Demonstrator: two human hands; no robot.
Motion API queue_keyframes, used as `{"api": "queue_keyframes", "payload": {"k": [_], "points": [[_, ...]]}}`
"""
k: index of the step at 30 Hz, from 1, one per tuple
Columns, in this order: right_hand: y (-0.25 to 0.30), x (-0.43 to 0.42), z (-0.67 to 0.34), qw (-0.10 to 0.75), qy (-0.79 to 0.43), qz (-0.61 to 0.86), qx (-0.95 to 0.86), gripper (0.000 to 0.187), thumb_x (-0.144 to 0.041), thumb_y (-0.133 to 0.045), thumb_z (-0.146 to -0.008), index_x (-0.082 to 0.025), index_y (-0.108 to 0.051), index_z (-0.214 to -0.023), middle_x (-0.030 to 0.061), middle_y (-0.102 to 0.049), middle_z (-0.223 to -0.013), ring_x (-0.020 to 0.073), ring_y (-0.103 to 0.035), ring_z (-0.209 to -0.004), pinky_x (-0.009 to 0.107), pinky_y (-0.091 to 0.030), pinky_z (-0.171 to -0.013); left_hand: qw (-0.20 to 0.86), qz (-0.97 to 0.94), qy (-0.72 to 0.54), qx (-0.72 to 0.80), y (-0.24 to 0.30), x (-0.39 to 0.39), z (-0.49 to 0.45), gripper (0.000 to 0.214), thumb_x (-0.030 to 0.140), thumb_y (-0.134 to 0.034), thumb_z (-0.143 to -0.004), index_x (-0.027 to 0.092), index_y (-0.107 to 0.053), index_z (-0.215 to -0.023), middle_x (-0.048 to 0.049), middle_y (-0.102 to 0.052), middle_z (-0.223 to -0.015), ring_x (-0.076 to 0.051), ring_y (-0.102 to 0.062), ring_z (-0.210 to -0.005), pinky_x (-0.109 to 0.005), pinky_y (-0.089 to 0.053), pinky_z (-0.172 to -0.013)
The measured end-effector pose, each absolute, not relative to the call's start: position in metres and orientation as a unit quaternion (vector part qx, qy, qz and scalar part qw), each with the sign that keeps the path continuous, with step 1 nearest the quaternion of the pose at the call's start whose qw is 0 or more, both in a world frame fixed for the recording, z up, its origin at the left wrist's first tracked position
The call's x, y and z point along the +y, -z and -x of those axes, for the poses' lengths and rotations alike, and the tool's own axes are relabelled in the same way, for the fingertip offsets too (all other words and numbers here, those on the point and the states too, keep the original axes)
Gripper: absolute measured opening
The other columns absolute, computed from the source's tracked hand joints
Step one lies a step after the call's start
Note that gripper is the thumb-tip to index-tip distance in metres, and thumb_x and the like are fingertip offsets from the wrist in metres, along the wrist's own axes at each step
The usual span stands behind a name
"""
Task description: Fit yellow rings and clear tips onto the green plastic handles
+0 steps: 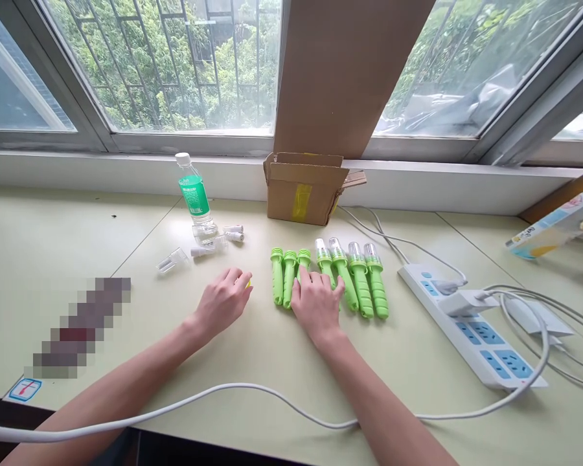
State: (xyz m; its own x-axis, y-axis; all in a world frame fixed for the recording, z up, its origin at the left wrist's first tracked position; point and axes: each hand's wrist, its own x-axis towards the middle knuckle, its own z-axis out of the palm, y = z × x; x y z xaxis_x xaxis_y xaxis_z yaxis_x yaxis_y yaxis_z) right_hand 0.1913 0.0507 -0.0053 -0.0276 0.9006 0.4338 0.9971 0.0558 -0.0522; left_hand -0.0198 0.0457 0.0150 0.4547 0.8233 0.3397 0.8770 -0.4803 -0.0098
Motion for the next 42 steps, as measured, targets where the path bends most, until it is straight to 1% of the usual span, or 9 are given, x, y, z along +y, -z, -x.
{"api": "queue_keyframes", "payload": {"k": [7,12,15,20,24,29,34,42], "points": [[0.003,0.05,-0.191,0.17,0.137,0.679,-0.701,0.037,-0.023,-0.038,-0.091,-0.017,-0.056,-0.122,0.0113,-0.068,-0.096,0.0265,-0.055,-0.092,0.052,-0.018,-0.099,0.078,0.85,0.146,-0.499,-0.015,0.045,0.02,0.024,0.015,-0.042,-0.089,0.02,-0.05,-0.112,-0.0093,-0.054,-0.099,-0.022,-0.052,-0.093,-0.033,-0.045,-0.074],[0.003,0.05,-0.191,0.165,0.15,0.687,-0.691,0.036,-0.018,-0.039,-0.089,-0.017,-0.057,-0.12,0.0114,-0.068,-0.096,0.0268,-0.054,-0.092,0.051,-0.019,-0.096,0.088,0.854,0.159,-0.488,-0.013,0.046,0.02,0.023,0.014,-0.043,-0.089,0.019,-0.051,-0.109,-0.0096,-0.053,-0.099,-0.022,-0.052,-0.093,-0.033,-0.045,-0.074],[0.002,0.049,-0.191,0.157,0.157,0.696,-0.683,0.036,-0.017,-0.041,-0.088,-0.018,-0.057,-0.12,0.0118,-0.067,-0.096,0.0272,-0.053,-0.093,0.047,-0.024,-0.09,0.107,0.853,0.169,-0.482,-0.011,0.046,0.02,0.018,0.015,-0.044,-0.089,0.018,-0.053,-0.105,-0.0097,-0.053,-0.097,-0.022,-0.052,-0.091,-0.033,-0.046,-0.073],[-0.002,0.049,-0.19,0.132,0.155,0.701,-0.684,0.036,-0.017,-0.045,-0.087,-0.015,-0.055,-0.122,0.0118,-0.066,-0.095,0.027,-0.053,-0.094,0.037,-0.031,-0.076,0.143,0.85,0.181,-0.474,-0.008,0.047,0.019,0.012,0.019,-0.045,-0.089,0.016,-0.054,-0.096,-0.0085,-0.053,-0.091,-0.021,-0.052,-0.086,-0.032,-0.046,-0.068],[-0.003,0.049,-0.191,0.128,0.152,0.694,-0.692,0.038,-0.017,-0.045,-0.088,-0.012,-0.052,-0.125,0.0124,-0.064,-0.095,0.0252,-0.055,-0.092,0.033,-0.036,-0.075,0.152,0.85,0.185,-0.47,-0.007,0.048,0.019,0.01,0.02,-0.047,-0.089,0.016,-0.054,-0.095,-0.0082,-0.053,-0.09,-0.021,-0.052,-0.085,-0.032,-0.046,-0.067],[-0.002,0.049,-0.191,0.116,0.154,0.698,-0.689,0.039,-0.019,-0.045,-0.089,-0.013,-0.05,-0.127,0.0116,-0.063,-0.091,0.0233,-0.059,-0.082,0.032,-0.04,-0.069,0.156,0.85,0.189,-0.466,-0.008,0.047,0.019,0.01,0.021,-0.047,-0.089,0.016,-0.054,-0.093,-0.0079,-0.053,-0.088,-0.021,-0.052,-0.084,-0.031,-0.045,-0.065],[-0.005,0.046,-0.187,0.096,0.152,0.718,-0.672,0.04,-0.023,-0.045,-0.09,-0.017,-0.047,-0.13,0.0104,-0.061,-0.092,0.0201,-0.061,-0.071,0.027,-0.038,-0.054,0.155,0.849,0.194,-0.466,-0.008,0.047,0.019,0.007,0.02,-0.049,-0.088,0.017,-0.054,-0.092,-0.0075,-0.053,-0.087,-0.02,-0.052,-0.082,-0.03,-0.043,-0.06],[-0.009,0.044,-0.185,0.084,0.138,0.721,-0.673,0.041,-0.026,-0.044,-0.091,-0.019,-0.044,-0.131,0.0093,-0.059,-0.095,0.0189,-0.061,-0.067,0.026,-0.037,-0.05,0.149,0.851,0.196,-0.465,-0.008,0.046,0.018,0.005,0.021,-0.049,-0.088,0.018,-0.053,-0.089,-0.0071,-0.053,-0.087,-0.02,-0.052,-0.081,-0.03,-0.041,-0.058]]}}
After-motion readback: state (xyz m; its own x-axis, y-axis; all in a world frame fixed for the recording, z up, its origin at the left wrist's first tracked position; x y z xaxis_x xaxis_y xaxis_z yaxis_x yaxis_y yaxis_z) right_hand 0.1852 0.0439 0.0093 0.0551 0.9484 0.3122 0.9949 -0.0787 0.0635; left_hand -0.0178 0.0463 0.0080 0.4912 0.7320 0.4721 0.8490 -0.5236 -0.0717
